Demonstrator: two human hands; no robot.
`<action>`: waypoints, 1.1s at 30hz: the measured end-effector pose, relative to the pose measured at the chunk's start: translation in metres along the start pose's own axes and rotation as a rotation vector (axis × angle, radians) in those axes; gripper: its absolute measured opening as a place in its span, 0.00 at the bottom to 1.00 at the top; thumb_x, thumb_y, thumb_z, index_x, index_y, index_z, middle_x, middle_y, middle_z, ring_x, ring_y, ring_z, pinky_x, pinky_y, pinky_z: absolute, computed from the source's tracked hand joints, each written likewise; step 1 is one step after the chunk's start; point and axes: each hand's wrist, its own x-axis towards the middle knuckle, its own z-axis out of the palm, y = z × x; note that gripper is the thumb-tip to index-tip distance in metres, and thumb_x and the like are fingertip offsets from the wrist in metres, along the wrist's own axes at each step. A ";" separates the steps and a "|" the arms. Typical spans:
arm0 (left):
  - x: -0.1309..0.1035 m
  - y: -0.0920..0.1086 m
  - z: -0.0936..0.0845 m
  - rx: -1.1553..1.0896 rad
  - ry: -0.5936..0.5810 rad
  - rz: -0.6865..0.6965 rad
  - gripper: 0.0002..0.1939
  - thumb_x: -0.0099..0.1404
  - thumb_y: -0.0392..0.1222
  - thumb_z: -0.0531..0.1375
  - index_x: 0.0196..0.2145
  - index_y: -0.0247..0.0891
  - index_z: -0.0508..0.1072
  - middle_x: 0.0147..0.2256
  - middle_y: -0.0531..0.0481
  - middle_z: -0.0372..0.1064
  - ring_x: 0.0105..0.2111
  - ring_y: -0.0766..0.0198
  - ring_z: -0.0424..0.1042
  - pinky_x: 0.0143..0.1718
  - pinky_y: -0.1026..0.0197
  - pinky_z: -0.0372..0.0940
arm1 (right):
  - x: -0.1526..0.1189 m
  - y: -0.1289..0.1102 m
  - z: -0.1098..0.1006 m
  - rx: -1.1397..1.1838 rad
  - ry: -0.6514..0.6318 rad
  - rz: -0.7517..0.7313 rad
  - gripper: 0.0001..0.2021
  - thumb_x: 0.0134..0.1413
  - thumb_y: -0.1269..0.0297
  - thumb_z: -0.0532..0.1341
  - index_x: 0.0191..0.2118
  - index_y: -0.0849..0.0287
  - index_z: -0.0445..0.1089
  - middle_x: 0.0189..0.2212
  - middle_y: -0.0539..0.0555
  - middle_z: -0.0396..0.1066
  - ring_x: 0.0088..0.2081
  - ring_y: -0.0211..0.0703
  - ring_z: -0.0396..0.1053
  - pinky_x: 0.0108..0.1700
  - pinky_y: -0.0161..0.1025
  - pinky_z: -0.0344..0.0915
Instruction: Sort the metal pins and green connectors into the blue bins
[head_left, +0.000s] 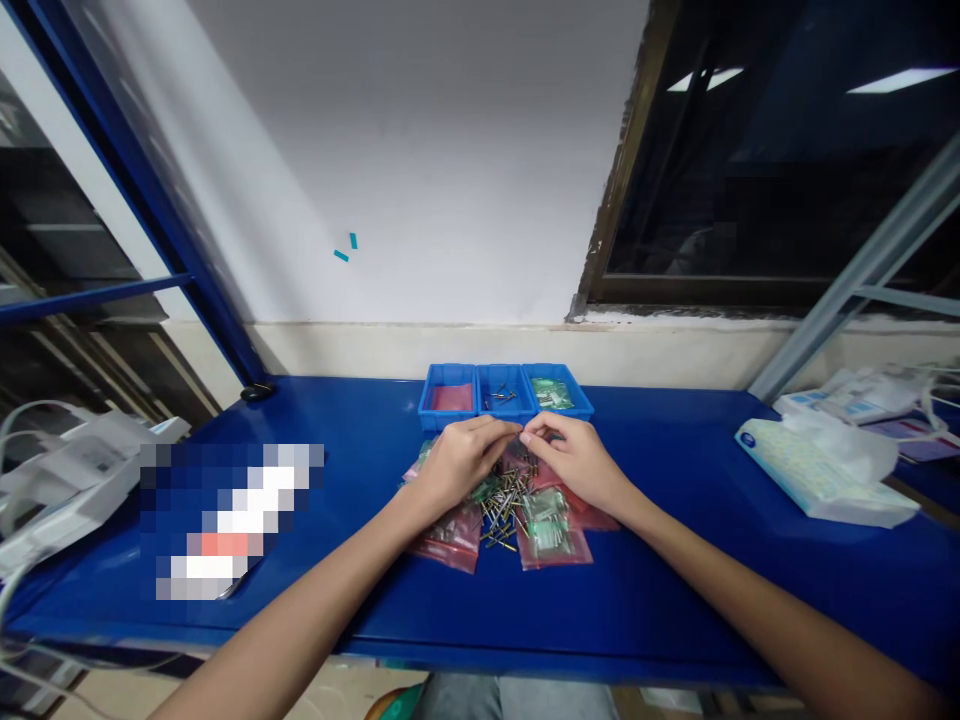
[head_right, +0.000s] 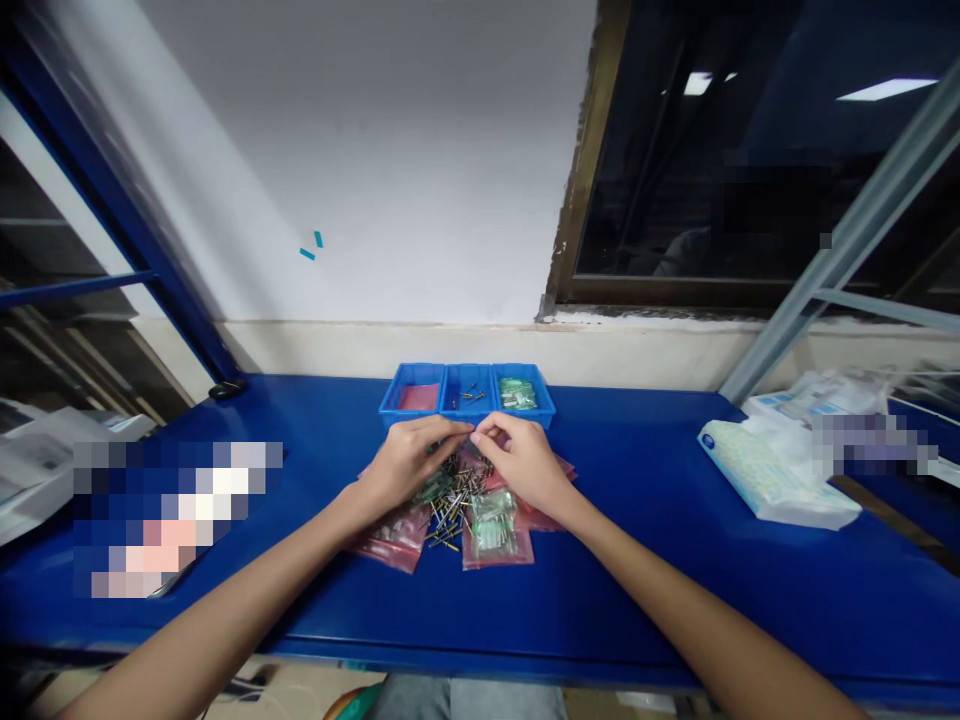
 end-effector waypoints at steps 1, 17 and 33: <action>-0.001 0.000 0.000 0.011 -0.012 -0.001 0.10 0.73 0.39 0.55 0.47 0.37 0.75 0.39 0.47 0.77 0.36 0.64 0.76 0.38 0.61 0.71 | -0.001 -0.001 0.000 -0.014 0.001 -0.011 0.07 0.62 0.62 0.59 0.34 0.57 0.71 0.30 0.51 0.73 0.33 0.41 0.70 0.37 0.39 0.65; 0.006 0.012 -0.007 -0.160 -0.084 -0.167 0.08 0.71 0.40 0.56 0.40 0.36 0.74 0.31 0.50 0.75 0.28 0.68 0.72 0.32 0.64 0.66 | -0.002 0.004 0.001 -0.317 -0.026 -0.211 0.06 0.64 0.69 0.57 0.37 0.57 0.71 0.35 0.52 0.73 0.39 0.43 0.70 0.42 0.41 0.64; 0.010 -0.015 -0.037 0.269 -0.003 -0.175 0.09 0.71 0.38 0.52 0.44 0.37 0.70 0.35 0.49 0.73 0.32 0.64 0.71 0.35 0.61 0.65 | 0.025 0.011 -0.020 -0.787 0.065 -0.352 0.13 0.66 0.67 0.52 0.42 0.62 0.73 0.41 0.60 0.73 0.46 0.51 0.67 0.49 0.47 0.64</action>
